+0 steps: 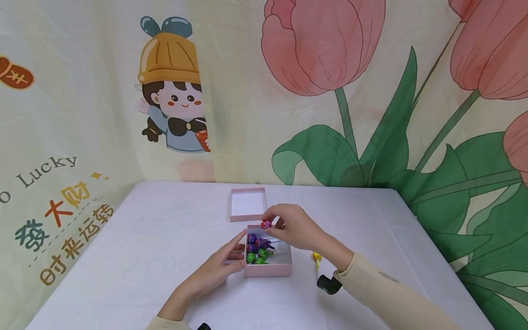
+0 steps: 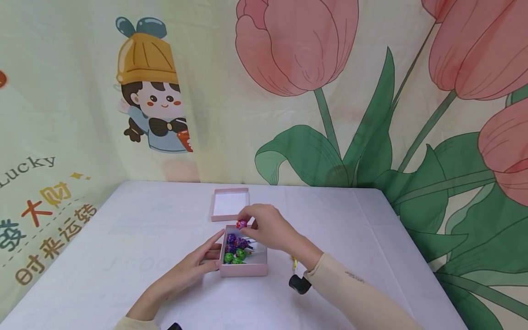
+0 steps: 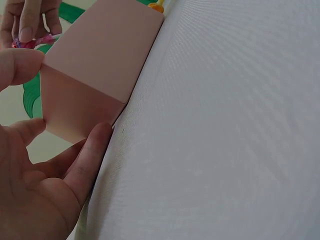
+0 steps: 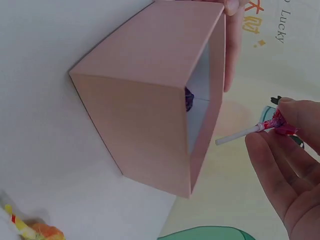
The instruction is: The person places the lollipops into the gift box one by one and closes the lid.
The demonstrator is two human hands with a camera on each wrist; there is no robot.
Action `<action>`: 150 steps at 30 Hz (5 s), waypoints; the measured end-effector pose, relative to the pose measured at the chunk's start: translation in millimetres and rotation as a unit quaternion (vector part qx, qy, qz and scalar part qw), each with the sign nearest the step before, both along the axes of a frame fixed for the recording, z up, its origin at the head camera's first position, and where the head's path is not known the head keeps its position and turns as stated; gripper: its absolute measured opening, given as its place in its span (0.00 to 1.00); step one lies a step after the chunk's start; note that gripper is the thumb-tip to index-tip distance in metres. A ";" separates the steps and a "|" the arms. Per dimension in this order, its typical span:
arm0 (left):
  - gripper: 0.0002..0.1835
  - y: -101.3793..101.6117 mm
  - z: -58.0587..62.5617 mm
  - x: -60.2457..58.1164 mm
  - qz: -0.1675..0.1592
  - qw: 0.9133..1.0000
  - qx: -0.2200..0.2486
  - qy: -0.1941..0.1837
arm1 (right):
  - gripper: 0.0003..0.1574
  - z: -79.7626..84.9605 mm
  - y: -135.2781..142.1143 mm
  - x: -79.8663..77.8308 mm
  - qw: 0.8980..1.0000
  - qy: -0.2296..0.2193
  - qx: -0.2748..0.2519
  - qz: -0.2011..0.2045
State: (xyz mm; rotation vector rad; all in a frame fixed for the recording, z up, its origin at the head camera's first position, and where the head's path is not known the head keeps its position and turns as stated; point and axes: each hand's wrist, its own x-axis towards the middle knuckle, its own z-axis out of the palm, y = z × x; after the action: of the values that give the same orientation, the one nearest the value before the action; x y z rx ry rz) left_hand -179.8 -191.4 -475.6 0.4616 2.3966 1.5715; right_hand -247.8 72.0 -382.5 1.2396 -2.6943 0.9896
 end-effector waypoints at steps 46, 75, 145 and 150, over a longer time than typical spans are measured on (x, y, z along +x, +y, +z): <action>0.43 -2.2 -5.4 -0.6 -0.001 1.000 0.000 -0.010 | 0.10 -53.1 -13.9 0.9 0.991 -0.003 0.125 0.044; 0.43 -1.2 -3.7 0.0 0.004 1.000 -0.002 -0.005 | 0.12 -49.7 -14.8 1.8 0.989 0.014 0.139 0.057; 0.43 -0.4 -3.7 1.0 0.009 1.000 -0.003 -0.016 | 0.20 -70.7 96.9 17.0 0.984 -0.038 0.125 -0.124; 0.43 -0.4 -3.4 0.7 0.010 1.000 -0.004 -0.017 | 0.20 -75.3 102.9 18.2 0.982 -0.034 0.134 -0.127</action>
State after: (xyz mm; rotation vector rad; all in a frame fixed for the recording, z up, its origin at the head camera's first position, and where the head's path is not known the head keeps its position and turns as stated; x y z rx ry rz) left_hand -179.1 -191.8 -479.0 0.4073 2.3883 1.5655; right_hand -229.6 174.9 -457.7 0.8665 -3.0197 0.6682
